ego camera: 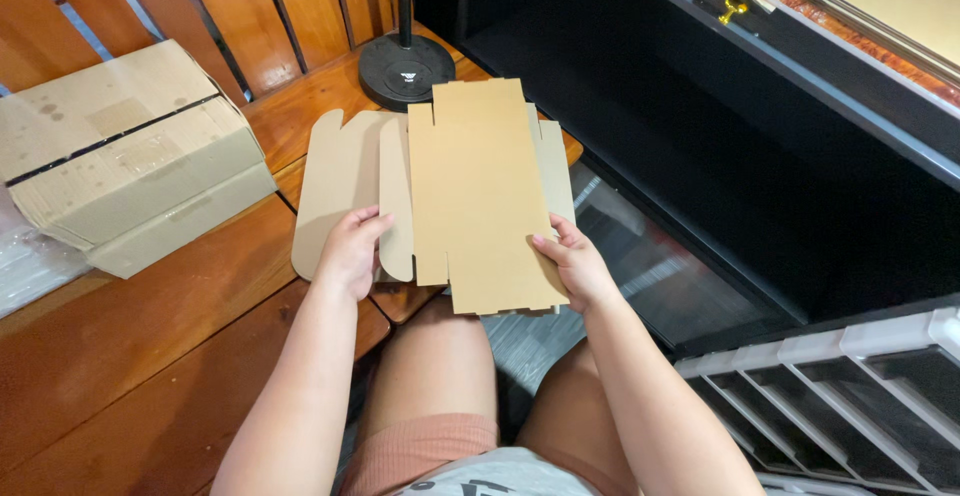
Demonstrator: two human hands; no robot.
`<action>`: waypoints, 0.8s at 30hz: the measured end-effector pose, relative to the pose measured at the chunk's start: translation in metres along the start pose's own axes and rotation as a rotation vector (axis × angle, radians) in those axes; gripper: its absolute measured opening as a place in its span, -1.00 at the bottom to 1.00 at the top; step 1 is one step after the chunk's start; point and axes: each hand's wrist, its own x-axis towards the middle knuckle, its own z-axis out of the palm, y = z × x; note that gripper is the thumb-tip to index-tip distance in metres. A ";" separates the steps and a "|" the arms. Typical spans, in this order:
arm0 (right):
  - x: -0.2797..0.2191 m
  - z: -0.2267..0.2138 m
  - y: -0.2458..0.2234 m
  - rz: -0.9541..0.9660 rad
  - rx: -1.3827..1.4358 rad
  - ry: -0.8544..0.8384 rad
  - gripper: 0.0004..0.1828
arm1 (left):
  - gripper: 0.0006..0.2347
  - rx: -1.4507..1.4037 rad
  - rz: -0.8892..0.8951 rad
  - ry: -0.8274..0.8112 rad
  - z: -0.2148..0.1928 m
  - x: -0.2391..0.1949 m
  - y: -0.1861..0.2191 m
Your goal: The person sits on the floor and repeatedly picks up flat, pre-cut cardboard pieces from a stack on their lap. They lift each piece and place it onto a growing pile on a nearby black shelf unit.
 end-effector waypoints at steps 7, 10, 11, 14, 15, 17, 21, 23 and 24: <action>-0.017 -0.029 -0.016 -0.003 0.070 -0.042 -0.51 | -0.61 -0.059 -0.054 -0.101 0.024 0.023 0.016; -0.024 -0.040 -0.020 0.003 0.110 -0.065 -0.50 | -0.60 -0.066 -0.056 -0.132 0.035 0.035 0.014; -0.027 -0.042 -0.022 0.002 0.121 -0.071 -0.49 | -0.54 -0.071 -0.072 -0.136 0.044 0.028 0.020; -0.045 -0.039 -0.037 0.014 0.161 -0.077 -0.48 | -0.49 -0.081 -0.089 -0.151 0.061 0.031 0.017; -0.053 -0.036 -0.043 0.029 0.192 -0.079 -0.46 | -0.50 -0.084 -0.089 -0.158 0.065 0.036 0.013; -0.047 -0.051 -0.038 0.035 0.310 -0.057 -0.42 | -0.51 -0.108 -0.086 -0.157 0.078 0.036 0.013; -0.064 -0.042 -0.046 0.080 0.715 -0.014 -0.14 | -0.52 -0.193 -0.091 -0.135 0.099 0.039 0.013; -0.068 -0.029 -0.055 0.019 0.736 0.048 -0.23 | -0.50 -0.238 -0.063 -0.102 0.115 0.039 0.013; -0.071 -0.023 -0.059 -0.036 0.754 0.109 -0.25 | -0.49 -0.285 -0.033 -0.064 0.123 0.038 0.013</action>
